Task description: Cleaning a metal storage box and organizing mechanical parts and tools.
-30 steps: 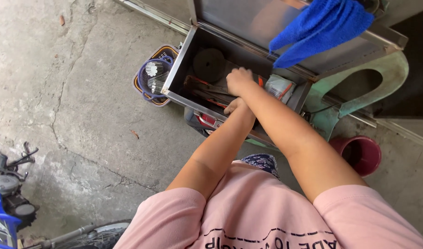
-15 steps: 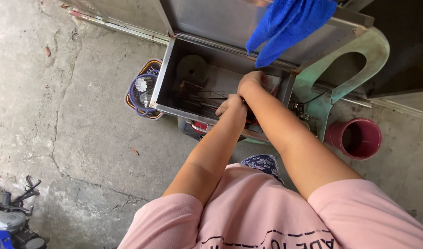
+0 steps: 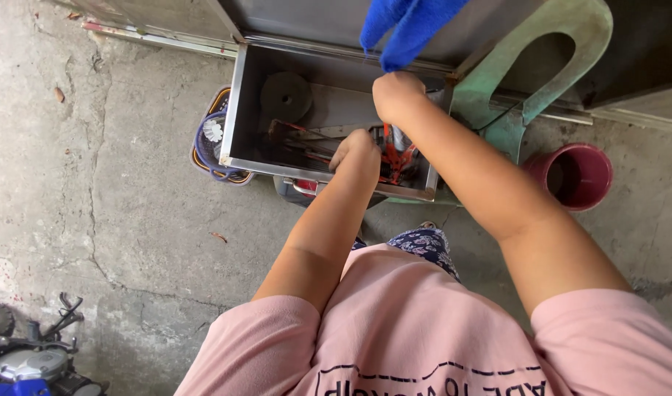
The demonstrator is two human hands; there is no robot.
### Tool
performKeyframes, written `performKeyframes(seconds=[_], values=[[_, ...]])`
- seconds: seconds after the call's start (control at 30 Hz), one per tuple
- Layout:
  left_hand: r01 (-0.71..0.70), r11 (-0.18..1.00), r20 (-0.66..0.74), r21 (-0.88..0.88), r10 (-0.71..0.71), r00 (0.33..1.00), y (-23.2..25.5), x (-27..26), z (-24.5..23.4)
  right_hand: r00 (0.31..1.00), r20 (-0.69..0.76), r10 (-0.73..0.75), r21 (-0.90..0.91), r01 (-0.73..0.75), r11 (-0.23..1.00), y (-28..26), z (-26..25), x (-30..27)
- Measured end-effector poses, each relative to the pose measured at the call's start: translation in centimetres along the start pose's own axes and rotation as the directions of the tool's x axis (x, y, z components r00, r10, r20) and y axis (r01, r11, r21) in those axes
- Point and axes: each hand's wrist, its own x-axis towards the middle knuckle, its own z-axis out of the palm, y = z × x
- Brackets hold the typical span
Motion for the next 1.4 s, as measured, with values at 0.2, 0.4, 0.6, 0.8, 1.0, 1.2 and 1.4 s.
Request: performKeyframes(seconds=[0.2, 0.4, 0.6, 0.8, 1.0, 1.2, 1.4], values=[[-0.101, 0.991, 0.128, -0.084, 0.111, 0.985, 1.6, 2.2, -3.2, 0.993, -0.027, -0.119, -0.081, 0.117, 0.99, -0.7, -3.0, -5.9], [-0.187, 0.964, 0.224, -0.19, 0.228, 0.948, 5.5, 2.5, -0.9, 0.963, -0.252, -0.095, 0.038, 0.108, 0.993, 1.2, -3.4, -9.8], [-0.256, 0.92, 0.322, -0.298, 0.349, 0.88, 6.4, 3.3, 0.9, 0.747, -0.654, -0.123, 0.292, 0.399, 0.869, 3.4, -6.1, -14.0], [-0.292, 0.851, 0.371, -0.436, 0.466, 0.803, 4.3, 1.3, 2.1, 0.615, -0.786, -0.067, 0.515, 0.71, 0.48, 8.3, -8.5, -18.8], [-0.299, 0.772, 0.348, -0.561, 0.547, 0.761, -1.5, -3.9, -0.2, 0.527, -0.844, -0.097, 0.491, 0.833, 0.257, 16.6, -11.2, -26.9], [-0.613, 0.591, 0.618, -0.524, 0.759, 0.204, -8.1, -21.5, -4.0, 0.597, -0.76, -0.257, 0.447, 0.767, 0.46, 22.8, -12.9, -34.0], [-0.836, 0.411, 0.93, -0.365, 0.197, -0.31, -15.7, -25.9, -1.0, 0.488, -0.705, -0.514, 0.196, 0.831, 0.52, 25.0, -8.8, -36.0]])
